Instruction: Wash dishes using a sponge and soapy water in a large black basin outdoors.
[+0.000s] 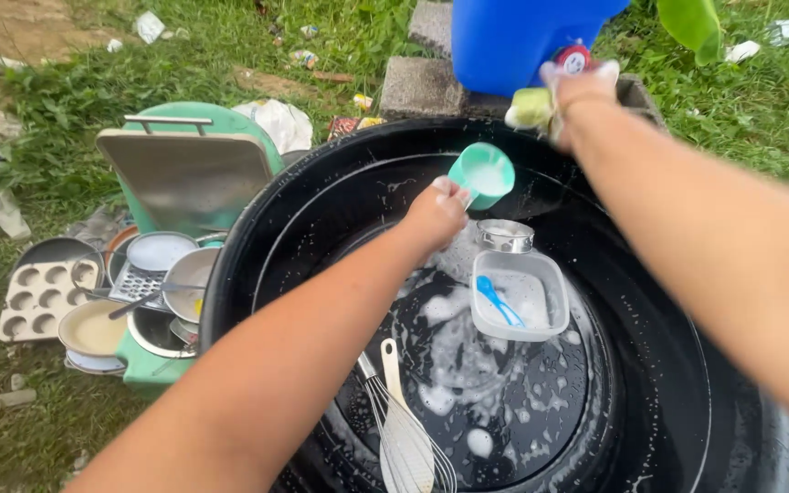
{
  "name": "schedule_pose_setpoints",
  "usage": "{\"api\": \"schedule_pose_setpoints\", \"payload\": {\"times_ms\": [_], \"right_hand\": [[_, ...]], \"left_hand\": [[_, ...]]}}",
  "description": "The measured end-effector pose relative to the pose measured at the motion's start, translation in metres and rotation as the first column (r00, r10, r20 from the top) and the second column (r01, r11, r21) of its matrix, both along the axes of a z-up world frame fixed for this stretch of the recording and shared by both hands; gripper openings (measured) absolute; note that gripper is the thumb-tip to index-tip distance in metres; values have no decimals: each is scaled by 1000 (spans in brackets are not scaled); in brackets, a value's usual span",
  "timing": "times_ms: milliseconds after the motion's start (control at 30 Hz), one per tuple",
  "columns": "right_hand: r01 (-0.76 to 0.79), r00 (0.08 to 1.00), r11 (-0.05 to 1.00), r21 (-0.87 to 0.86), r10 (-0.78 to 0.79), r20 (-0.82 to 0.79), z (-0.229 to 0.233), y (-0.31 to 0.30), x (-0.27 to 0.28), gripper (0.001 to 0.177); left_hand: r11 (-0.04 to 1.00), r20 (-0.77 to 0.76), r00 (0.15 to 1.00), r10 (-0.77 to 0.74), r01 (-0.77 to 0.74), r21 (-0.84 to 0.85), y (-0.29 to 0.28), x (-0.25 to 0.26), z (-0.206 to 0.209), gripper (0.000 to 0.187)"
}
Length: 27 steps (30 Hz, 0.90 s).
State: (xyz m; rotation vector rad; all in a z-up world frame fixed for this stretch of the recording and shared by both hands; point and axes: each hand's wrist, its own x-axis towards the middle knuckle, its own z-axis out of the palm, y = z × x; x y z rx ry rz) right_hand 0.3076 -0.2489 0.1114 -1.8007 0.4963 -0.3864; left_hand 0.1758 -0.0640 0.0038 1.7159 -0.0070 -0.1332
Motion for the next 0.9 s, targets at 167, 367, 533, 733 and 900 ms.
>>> {"api": "schedule_pose_setpoints", "payload": {"times_ms": [167,367,533,733,900], "right_hand": [[-296,930,472,830,340,138,-128,-45,-66,48],[78,933,56,995,349,-93,-117,42,-234,45],[-111,931,-48,993,343,121,-95,64,-263,49],[-93,933,43,995,353,72,-112,56,-290,43],[-91,921,133,987,387,33,-131,37,-319,47]], "left_hand": [[995,113,993,30,-19,-100,36,-57,-5,22],[884,482,846,-229,-27,467,60,-121,40,23],[718,399,813,-425,34,696,78,-153,57,26],[650,382,794,-473,23,759,90,-178,45,23],[772,423,826,-373,23,635,76,-210,14,20]]}}
